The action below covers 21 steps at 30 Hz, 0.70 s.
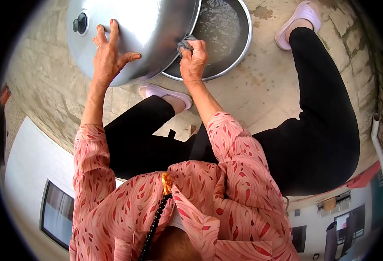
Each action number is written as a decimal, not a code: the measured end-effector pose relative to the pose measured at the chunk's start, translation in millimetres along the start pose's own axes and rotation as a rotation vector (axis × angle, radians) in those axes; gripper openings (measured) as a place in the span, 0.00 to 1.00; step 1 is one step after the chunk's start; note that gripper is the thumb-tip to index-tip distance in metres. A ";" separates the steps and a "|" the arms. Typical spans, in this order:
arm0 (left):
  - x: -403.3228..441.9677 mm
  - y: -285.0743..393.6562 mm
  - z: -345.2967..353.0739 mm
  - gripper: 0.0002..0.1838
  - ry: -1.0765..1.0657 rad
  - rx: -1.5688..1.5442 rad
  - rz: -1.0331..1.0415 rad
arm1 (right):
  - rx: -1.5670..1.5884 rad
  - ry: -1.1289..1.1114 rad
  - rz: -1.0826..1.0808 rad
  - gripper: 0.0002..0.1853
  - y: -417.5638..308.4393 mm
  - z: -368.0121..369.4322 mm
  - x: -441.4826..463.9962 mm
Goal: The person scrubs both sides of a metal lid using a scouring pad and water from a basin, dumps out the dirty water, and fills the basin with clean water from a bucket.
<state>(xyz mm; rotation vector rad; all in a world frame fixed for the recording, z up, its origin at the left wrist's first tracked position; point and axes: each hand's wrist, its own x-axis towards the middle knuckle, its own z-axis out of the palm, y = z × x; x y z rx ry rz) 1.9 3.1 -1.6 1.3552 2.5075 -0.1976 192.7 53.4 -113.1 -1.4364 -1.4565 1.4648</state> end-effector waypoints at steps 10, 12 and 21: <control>2.4 2.0 -1.2 0.66 -0.006 -0.003 -0.023 | -0.009 0.016 -0.379 0.12 -48.8 18.6 37.5; 1.0 3.9 -3.1 0.66 -0.012 -0.017 -0.026 | 0.011 0.033 -0.237 0.11 -41.5 19.3 47.6; 5.0 12.5 -14.5 0.67 -0.095 -0.059 -0.089 | -0.010 0.016 -0.293 0.11 -47.7 21.5 88.3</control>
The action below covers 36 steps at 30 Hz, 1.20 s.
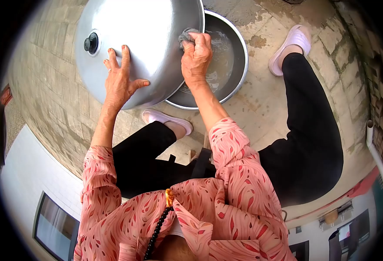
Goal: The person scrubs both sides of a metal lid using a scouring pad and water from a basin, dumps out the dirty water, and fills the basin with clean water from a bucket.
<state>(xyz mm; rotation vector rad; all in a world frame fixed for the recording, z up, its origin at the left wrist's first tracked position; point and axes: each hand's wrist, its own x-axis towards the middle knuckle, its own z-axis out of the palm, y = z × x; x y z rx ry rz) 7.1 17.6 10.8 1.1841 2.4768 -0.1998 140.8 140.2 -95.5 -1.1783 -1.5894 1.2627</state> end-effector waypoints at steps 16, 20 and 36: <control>-2.2 3.2 -5.8 0.66 -0.012 0.019 0.005 | -0.093 0.009 -0.066 0.12 -2.2 -4.2 23.8; -2.2 1.1 -3.9 0.66 -0.022 0.028 0.013 | -0.139 -0.015 -0.287 0.13 -19.3 11.7 36.0; -0.4 2.3 -3.9 0.65 0.000 -0.031 -0.002 | -0.026 -0.119 -0.209 0.06 -17.8 29.2 96.8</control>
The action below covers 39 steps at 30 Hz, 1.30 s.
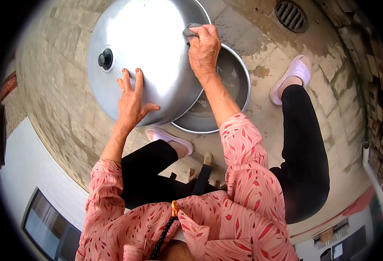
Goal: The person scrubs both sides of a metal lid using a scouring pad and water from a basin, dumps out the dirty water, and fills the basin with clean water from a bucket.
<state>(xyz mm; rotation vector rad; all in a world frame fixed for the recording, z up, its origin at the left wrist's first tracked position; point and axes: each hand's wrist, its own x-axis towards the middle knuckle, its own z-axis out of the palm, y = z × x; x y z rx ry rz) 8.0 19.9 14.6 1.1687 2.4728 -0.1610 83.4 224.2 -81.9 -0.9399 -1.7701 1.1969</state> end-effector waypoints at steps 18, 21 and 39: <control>-0.5 2.6 -1.4 0.65 -0.015 0.030 -0.016 | -0.090 -0.101 -0.230 0.05 -13.3 4.4 5.4; -1.2 -0.5 -3.1 0.66 -0.035 0.033 -0.010 | -0.027 -0.037 -0.189 0.06 7.4 17.5 40.6; -0.3 1.9 -15.2 0.67 -0.157 0.004 -0.078 | -0.416 -0.317 -0.561 0.05 -35.3 42.3 30.2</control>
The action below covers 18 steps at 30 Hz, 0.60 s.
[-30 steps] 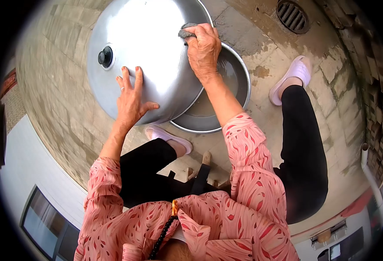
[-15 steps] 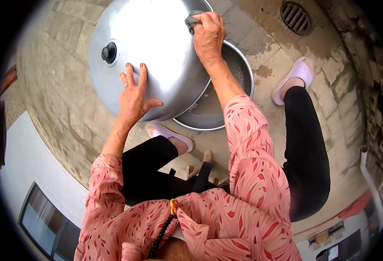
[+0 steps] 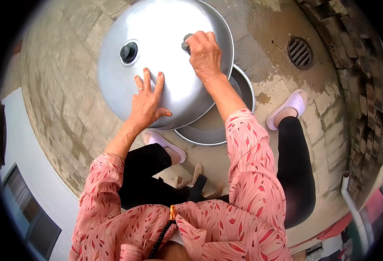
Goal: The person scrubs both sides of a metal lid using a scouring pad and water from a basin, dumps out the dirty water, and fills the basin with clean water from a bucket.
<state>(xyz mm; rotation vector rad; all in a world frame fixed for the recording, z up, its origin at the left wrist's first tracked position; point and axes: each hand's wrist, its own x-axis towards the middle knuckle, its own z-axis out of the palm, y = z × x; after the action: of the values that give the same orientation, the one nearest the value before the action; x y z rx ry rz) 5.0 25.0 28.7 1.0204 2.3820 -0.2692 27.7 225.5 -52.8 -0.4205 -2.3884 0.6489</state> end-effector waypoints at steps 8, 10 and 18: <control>0.5 -5.7 6.7 0.64 0.072 -0.067 0.054 | -0.225 0.038 0.159 0.06 33.5 46.9 69.9; 0.0 -4.5 5.0 0.64 0.069 -0.067 0.048 | -0.046 -0.057 0.043 0.06 -12.7 60.9 58.3; -2.1 -8.9 4.6 0.64 0.081 -0.098 0.050 | -0.096 -0.100 0.153 0.09 33.6 87.2 110.1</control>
<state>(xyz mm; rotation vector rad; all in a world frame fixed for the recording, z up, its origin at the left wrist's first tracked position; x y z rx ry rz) 1.6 15.8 25.7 1.0615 2.4119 -0.0937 -106.9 271.7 -77.7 -0.6301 -2.5073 0.6376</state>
